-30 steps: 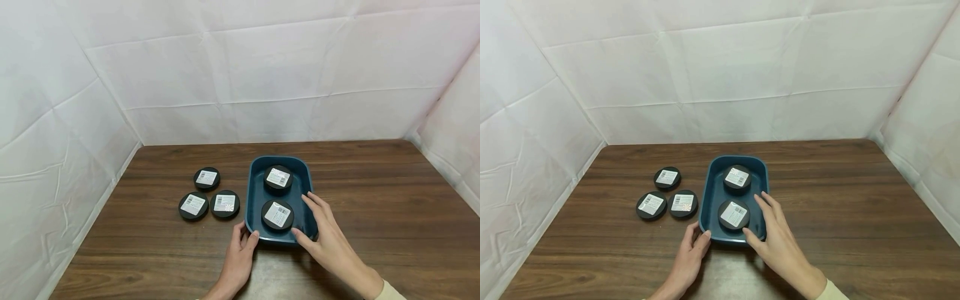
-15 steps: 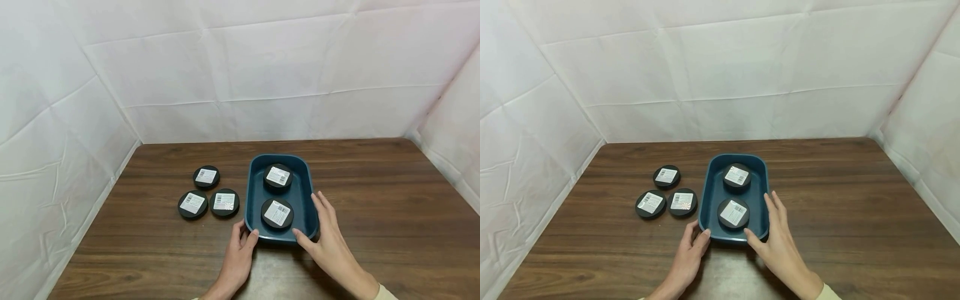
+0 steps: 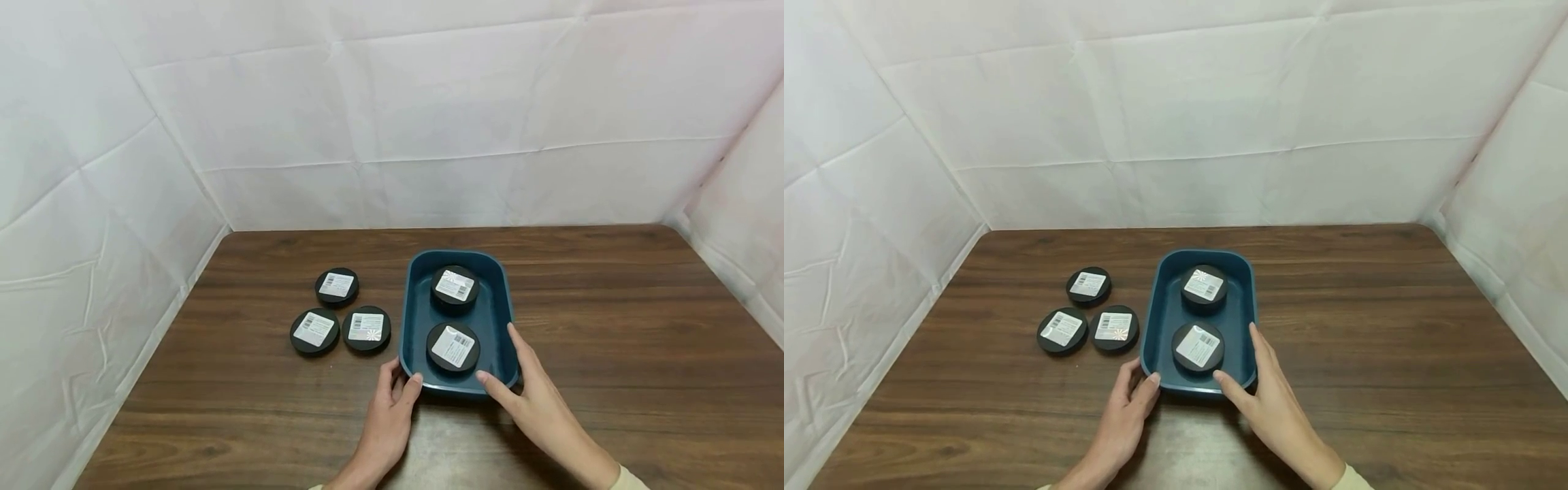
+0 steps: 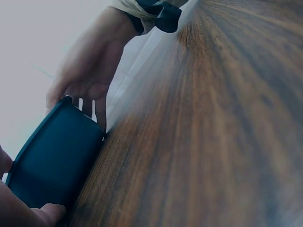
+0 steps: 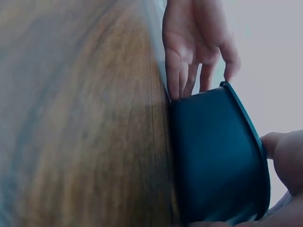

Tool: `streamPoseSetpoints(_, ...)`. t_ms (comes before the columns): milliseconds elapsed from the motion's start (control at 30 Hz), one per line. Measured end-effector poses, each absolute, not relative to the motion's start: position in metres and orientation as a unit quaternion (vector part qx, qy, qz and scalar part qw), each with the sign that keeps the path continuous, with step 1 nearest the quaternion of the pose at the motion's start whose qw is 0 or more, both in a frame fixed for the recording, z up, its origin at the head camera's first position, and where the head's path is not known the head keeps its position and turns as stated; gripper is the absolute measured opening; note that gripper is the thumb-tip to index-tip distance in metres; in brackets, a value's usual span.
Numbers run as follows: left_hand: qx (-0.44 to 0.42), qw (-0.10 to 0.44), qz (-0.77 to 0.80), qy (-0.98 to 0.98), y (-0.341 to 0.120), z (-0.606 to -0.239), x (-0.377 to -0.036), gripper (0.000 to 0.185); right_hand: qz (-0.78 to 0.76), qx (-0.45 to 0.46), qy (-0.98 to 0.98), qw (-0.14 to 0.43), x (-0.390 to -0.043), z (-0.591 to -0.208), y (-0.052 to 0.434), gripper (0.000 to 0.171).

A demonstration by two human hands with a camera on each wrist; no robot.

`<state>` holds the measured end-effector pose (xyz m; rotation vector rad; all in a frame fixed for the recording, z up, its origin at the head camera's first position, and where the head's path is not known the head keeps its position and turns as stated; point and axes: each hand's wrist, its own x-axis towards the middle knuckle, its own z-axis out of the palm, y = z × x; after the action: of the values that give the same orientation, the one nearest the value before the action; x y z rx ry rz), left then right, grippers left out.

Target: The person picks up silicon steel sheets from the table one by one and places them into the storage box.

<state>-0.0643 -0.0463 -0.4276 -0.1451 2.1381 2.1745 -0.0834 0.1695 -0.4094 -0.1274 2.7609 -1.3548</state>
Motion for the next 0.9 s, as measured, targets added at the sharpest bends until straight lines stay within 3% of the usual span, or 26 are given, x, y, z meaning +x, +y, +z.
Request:
streamPoseSetpoints(267,-0.037,0.041,0.724,0.687,-0.0458,-0.4295,-0.0640,0.051,-0.462,-0.039,0.884,0.059,-0.0820,-0.4130,0.1715,0.095)
streamPoseSetpoints(900,-0.023,0.043,0.718,0.694,-0.0478,-0.4277,-0.0644,0.051,-0.444,-0.044,0.893,0.063,-0.0816,-0.4050,0.1732,0.097)
